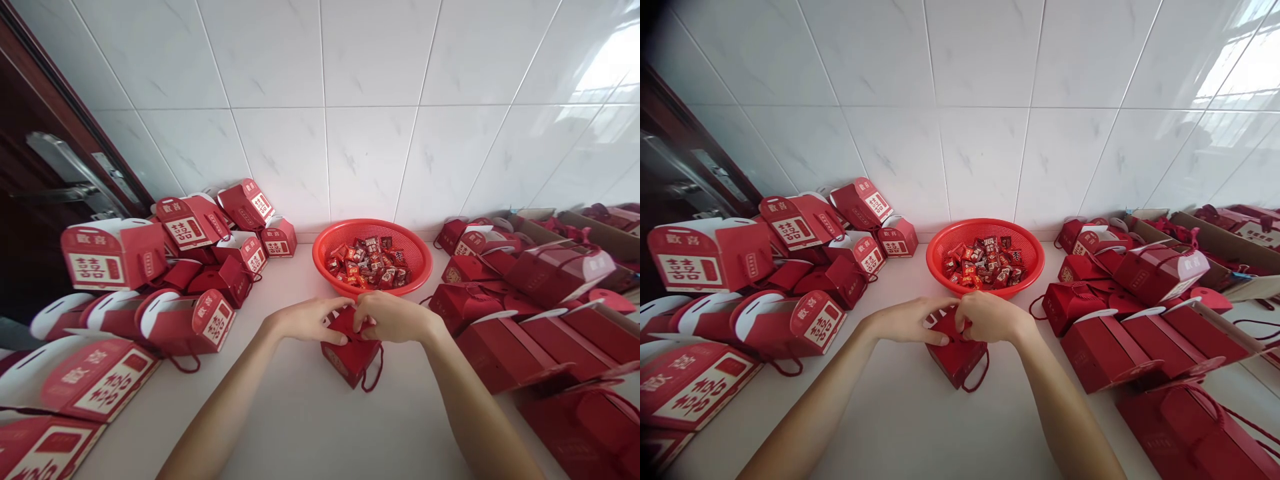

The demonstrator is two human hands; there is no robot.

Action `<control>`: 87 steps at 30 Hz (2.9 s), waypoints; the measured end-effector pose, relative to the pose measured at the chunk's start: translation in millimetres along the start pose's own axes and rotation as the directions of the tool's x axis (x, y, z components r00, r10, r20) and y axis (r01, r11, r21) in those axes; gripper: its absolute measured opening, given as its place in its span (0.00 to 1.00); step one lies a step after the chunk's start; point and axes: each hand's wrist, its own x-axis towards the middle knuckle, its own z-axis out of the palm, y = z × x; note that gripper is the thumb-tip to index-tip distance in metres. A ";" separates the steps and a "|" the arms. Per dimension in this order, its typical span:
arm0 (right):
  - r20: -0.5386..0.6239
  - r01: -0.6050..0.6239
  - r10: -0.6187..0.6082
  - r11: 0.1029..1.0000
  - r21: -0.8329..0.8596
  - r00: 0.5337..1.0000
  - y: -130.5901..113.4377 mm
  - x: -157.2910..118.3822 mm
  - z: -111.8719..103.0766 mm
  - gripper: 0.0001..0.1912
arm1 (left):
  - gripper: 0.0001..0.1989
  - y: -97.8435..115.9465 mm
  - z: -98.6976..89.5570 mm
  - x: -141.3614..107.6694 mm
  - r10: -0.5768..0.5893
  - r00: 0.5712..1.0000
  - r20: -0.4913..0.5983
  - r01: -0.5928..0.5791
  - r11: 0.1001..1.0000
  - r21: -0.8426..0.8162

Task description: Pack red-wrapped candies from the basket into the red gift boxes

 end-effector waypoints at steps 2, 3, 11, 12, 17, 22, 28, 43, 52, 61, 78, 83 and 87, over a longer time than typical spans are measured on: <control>-0.001 -0.005 0.005 1.000 0.003 1.000 0.0 0.5 0.7 0.12 | 0.38 0.2 -0.3 0.0 -0.009 1.000 0.004 0.009 1.000 0.007; 0.002 -0.006 0.006 1.000 0.007 1.000 0.1 0.7 1.0 0.12 | 0.38 1.0 -0.4 0.0 -0.013 1.000 0.008 0.013 1.000 0.009; 0.003 -0.004 0.004 1.000 0.022 1.000 1.8 1.9 1.4 0.12 | 0.37 7.2 -0.7 -0.2 -0.016 1.000 0.018 0.016 1.000 0.011; 0.005 -0.007 0.006 1.000 0.026 1.000 1.8 2.1 1.4 0.12 | 0.37 7.1 -0.7 -0.2 -0.017 1.000 0.019 0.017 1.000 0.013; 0.020 0.003 -0.004 0.999 0.050 1.000 2.2 2.4 1.6 0.12 | 0.37 6.4 -0.9 -0.3 -0.009 1.000 0.017 0.009 1.000 0.016; 0.019 0.012 -0.013 0.998 0.060 1.000 3.5 2.7 2.3 0.12 | 0.37 5.8 -1.1 -0.3 -0.007 1.000 0.027 0.007 1.000 0.009; 0.035 -0.003 0.001 0.998 0.061 0.999 3.8 4.0 2.5 0.12 | 0.38 3.1 -0.7 0.6 -0.008 1.000 0.026 0.008 1.000 0.012; 0.033 0.027 -0.029 0.999 0.045 0.999 7.4 5.0 4.0 0.10 | 0.38 5.3 -2.2 -0.9 -0.014 0.999 0.031 0.014 1.000 0.020; 0.047 0.033 -0.037 0.996 0.085 0.998 8.1 5.0 4.0 0.10 | 0.38 7.1 -1.6 -0.9 -0.012 0.999 0.034 0.013 1.000 -0.007; 0.053 0.040 -0.044 0.997 0.071 0.998 6.4 4.0 2.4 0.10 | 0.38 5.7 -1.5 -0.6 -0.029 0.999 0.030 0.028 0.999 0.026; -0.013 -0.077 0.078 0.994 0.075 0.997 7.7 -6.0 -6.1 0.06 | 0.33 12.4 -19.0 -24.7 -0.418 0.904 -0.087 0.426 0.866 0.261; 0.019 -0.180 0.180 0.982 0.060 0.984 11.7 -0.7 1.9 0.17 | 0.33 13.6 -22.8 -32.1 -0.485 0.869 -0.101 0.495 0.841 0.219; 0.106 -0.178 0.173 0.983 0.040 0.979 10.2 9.1 10.1 0.19 | 0.27 15.8 -23.6 -31.7 -0.458 0.884 -0.096 0.466 0.847 0.255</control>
